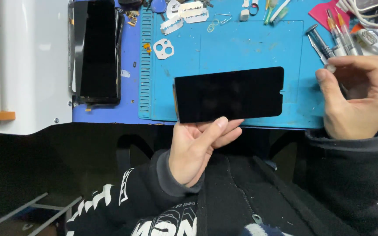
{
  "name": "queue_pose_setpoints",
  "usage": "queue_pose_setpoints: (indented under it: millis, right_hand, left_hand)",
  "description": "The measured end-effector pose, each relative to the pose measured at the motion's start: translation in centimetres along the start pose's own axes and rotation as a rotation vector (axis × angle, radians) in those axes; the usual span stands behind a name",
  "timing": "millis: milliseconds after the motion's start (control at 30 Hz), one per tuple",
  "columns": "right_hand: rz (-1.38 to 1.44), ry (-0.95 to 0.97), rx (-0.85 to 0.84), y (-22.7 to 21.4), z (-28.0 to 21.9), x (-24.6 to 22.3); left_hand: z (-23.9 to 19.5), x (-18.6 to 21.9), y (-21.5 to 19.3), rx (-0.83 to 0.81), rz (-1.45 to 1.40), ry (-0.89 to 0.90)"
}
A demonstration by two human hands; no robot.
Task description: Cleaning and preparing a mobile phone screen component for reassembly.
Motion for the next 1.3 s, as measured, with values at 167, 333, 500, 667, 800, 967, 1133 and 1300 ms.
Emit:
queue_pose_setpoints:
  millis: [167,333,500,667,800,967,1133,1300]
  right_hand:
    - [0.024,0.018,0.019,0.2,-0.1,0.1]
    - [-0.063,-0.006,0.028,0.0,0.0,1.1]
    - [-0.079,-0.022,0.018,-0.4,-0.2,0.7]
    - [0.029,0.057,0.03,0.4,-0.8,0.8]
    - [-0.019,0.038,0.033,0.1,-1.1,1.8]
    - [-0.04,0.017,-0.027,-0.8,-1.7,3.5]
    - [-0.134,-0.067,-0.048,0.5,-0.4,0.1]
    - [-0.244,-0.049,-0.047,-0.1,-1.6,1.7]
  left_hand:
    - [-2.0,0.8,0.0,-0.038,-0.006,-0.008]
    - [-0.6,-0.4,2.4,-0.212,-0.195,-0.161]
    - [1.5,-3.5,1.9,-0.169,-0.347,-0.259]
    - [0.0,-1.1,0.2,-0.036,-0.316,-0.203]
    - [-2.6,1.1,-1.2,-0.07,-0.274,-0.292]
    - [-5.0,4.6,-5.5,-0.104,0.174,-0.231]
    - [-1.1,8.0,-2.8,-0.068,1.383,0.756]
    - [3.5,5.2,-1.8,-0.159,1.746,0.862]
Point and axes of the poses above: each hand's wrist, its own z-axis towards the middle knuckle, its own y-axis out of the palm, x = y × z, the point moved 1 cm from there along z, towards the middle knuckle, and after that the axes turned 5 degrees about z, right-handed, at the moved point
